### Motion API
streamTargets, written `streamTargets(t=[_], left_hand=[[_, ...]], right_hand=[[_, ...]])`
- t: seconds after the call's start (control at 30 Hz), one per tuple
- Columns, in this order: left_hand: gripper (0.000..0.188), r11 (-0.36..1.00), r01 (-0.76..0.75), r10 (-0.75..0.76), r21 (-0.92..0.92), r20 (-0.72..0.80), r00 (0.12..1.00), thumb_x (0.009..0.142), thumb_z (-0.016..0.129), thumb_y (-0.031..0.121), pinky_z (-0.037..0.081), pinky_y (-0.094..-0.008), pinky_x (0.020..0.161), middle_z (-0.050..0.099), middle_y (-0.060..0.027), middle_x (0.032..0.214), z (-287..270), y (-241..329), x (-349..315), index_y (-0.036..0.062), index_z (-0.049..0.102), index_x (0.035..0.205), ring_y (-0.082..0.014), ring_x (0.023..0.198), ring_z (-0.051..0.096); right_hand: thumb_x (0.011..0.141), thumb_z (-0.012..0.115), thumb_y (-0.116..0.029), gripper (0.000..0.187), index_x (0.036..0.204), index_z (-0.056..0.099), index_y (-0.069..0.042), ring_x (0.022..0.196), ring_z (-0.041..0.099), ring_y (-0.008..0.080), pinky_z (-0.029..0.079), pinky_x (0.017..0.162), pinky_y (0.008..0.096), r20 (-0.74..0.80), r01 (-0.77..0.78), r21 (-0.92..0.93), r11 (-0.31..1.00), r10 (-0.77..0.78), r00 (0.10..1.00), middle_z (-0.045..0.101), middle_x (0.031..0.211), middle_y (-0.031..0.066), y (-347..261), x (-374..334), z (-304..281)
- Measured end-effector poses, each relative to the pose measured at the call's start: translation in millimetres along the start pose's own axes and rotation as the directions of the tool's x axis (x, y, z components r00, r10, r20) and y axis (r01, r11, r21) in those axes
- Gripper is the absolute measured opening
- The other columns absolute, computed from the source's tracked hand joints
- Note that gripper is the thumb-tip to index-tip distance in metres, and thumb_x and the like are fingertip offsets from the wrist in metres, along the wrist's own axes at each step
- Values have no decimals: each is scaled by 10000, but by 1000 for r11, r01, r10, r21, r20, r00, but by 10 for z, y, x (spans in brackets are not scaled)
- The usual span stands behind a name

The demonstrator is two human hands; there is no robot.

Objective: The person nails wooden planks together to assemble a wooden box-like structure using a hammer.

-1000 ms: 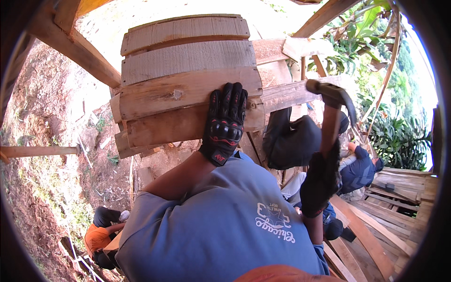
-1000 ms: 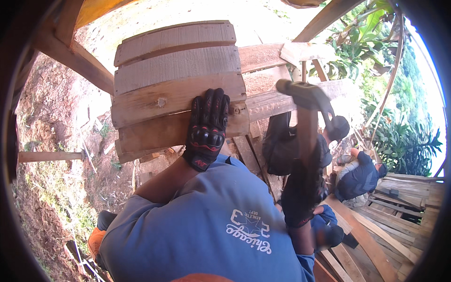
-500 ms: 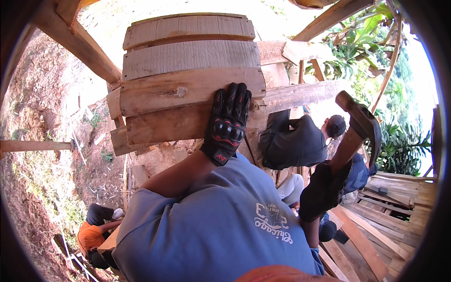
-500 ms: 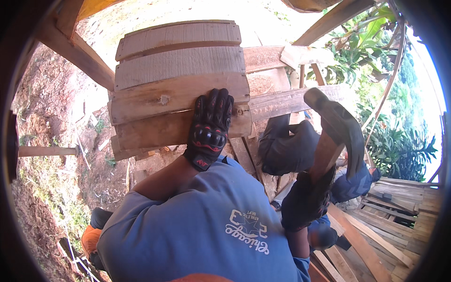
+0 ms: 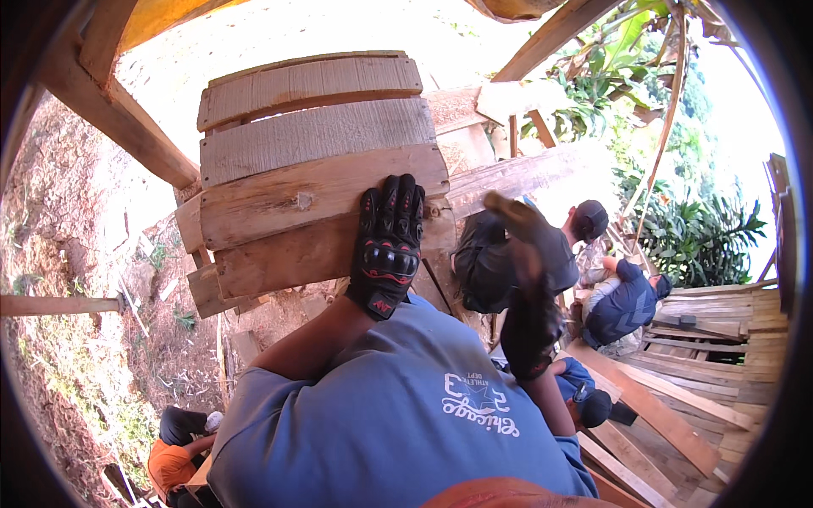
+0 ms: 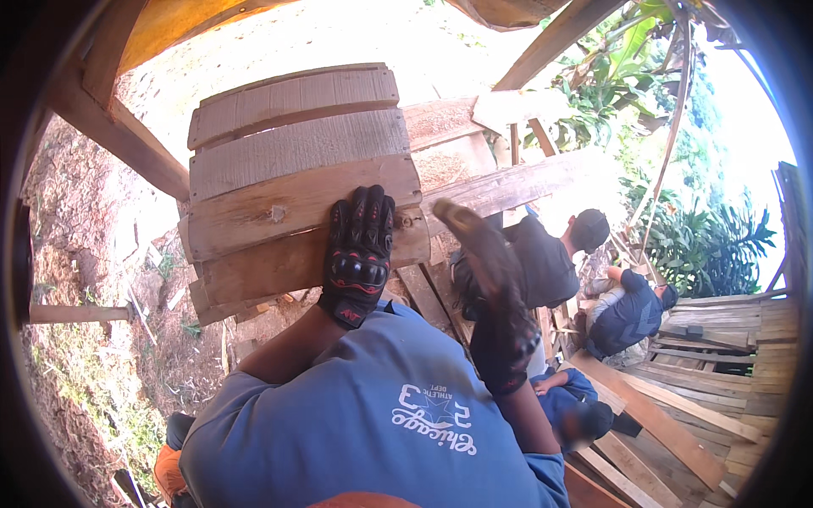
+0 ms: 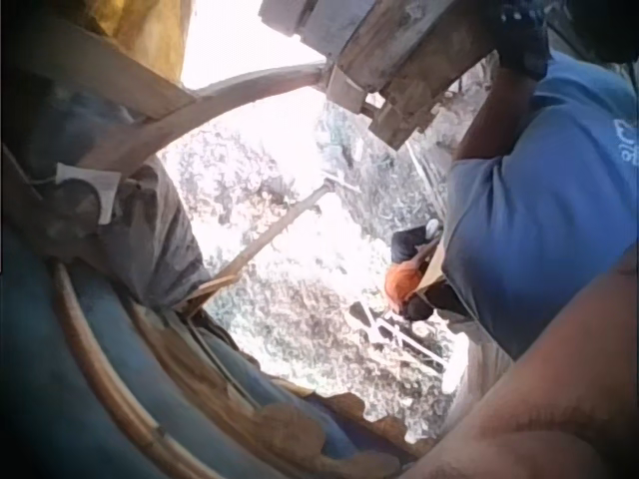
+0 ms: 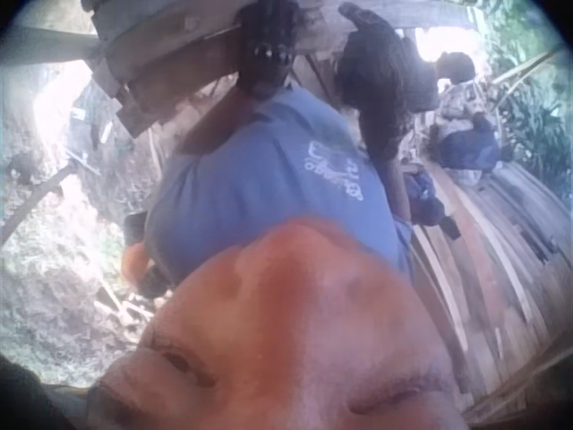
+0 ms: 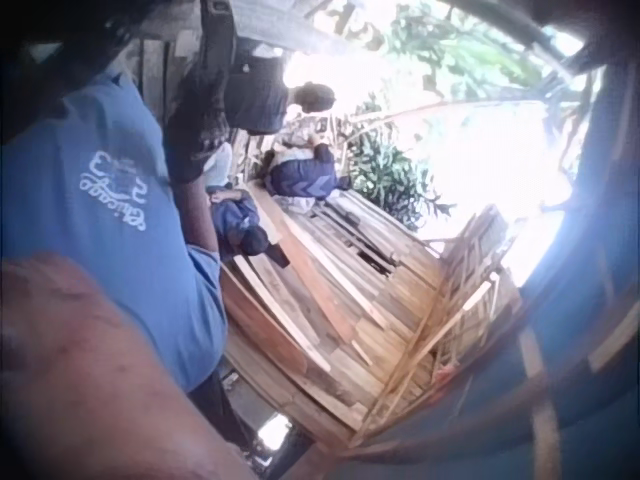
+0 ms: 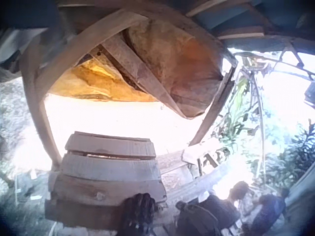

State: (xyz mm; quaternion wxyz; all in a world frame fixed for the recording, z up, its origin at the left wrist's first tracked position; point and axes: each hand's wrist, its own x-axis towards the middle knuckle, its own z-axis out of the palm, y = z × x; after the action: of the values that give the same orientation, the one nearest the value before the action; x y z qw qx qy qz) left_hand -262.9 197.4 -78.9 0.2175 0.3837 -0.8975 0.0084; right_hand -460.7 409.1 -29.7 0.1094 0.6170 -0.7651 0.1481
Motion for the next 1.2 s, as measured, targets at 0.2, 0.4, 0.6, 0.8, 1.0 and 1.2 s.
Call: streamTargets(t=[0.2, 0.4, 0.6, 0.8, 1.0, 1.2], left_hand=[[664, 984, -8, 0, 179, 45, 999, 1002, 530, 176, 252, -600, 1323, 377, -210, 1729, -53, -3, 7, -12, 440, 1633, -395, 1614, 338], [662, 982, -43, 34, 185, 54, 998, 1018, 531, 188, 254, -598, 1324, 363, -202, 1737, -42, 6, 32, -12, 424, 1639, -388, 1616, 330], [659, 986, -10, 6, 169, 22, 1000, 1001, 545, 178, 258, -594, 1324, 388, -205, 1723, 27, -35, -25, -18, 450, 1623, -392, 1608, 347], [676, 990, -37, 40, 133, -21, 999, 993, 544, 171, 265, -591, 1322, 395, -208, 1717, 12, -12, 14, -18, 433, 1633, -395, 1600, 360], [654, 996, 3, 0, 91, -28, 1000, 994, 549, 167, 274, -586, 1321, 405, -202, 1713, 51, -66, 9, -5, 462, 1620, -387, 1597, 368], [627, 995, -6, 14, 101, -74, 997, 1014, 520, 167, 271, -584, 1324, 422, -190, 1708, 67, -35, -2, 0, 471, 1616, -375, 1598, 378]], right_hand=[[1005, 685, -115, 495, 1476, 605, 17, 929, 754, 361, 572, 735, 467, -136, -162, 200, 966, 191, 972, 750, 1152, 233, -273, 388, -336], [1006, 652, -97, 592, 1576, 505, -26, 982, 756, 333, 584, 793, 474, -120, 156, 140, 978, -140, 983, 727, 1238, 265, -153, 166, 45], [1026, 647, -127, 581, 1575, 496, -13, 1059, 727, 409, 580, 897, 480, -69, -173, 275, 946, 199, 978, 683, 1338, 284, -447, 313, -251], [1010, 678, -145, 267, 1244, 683, -16, 974, 730, 407, 582, 817, 493, 173, -179, 263, 948, 136, 975, 721, 1125, 223, -270, 150, 16], [1014, 686, -188, 312, 1272, 657, -15, 901, 736, 356, 564, 783, 479, -78, -316, 248, 916, 344, 936, 730, 1072, 189, -485, 253, -349], [972, 681, -100, 314, 1271, 664, -7, 877, 730, 365, 565, 755, 469, -115, -76, 60, 995, 83, 990, 719, 1076, 207, -237, 63, 63]])
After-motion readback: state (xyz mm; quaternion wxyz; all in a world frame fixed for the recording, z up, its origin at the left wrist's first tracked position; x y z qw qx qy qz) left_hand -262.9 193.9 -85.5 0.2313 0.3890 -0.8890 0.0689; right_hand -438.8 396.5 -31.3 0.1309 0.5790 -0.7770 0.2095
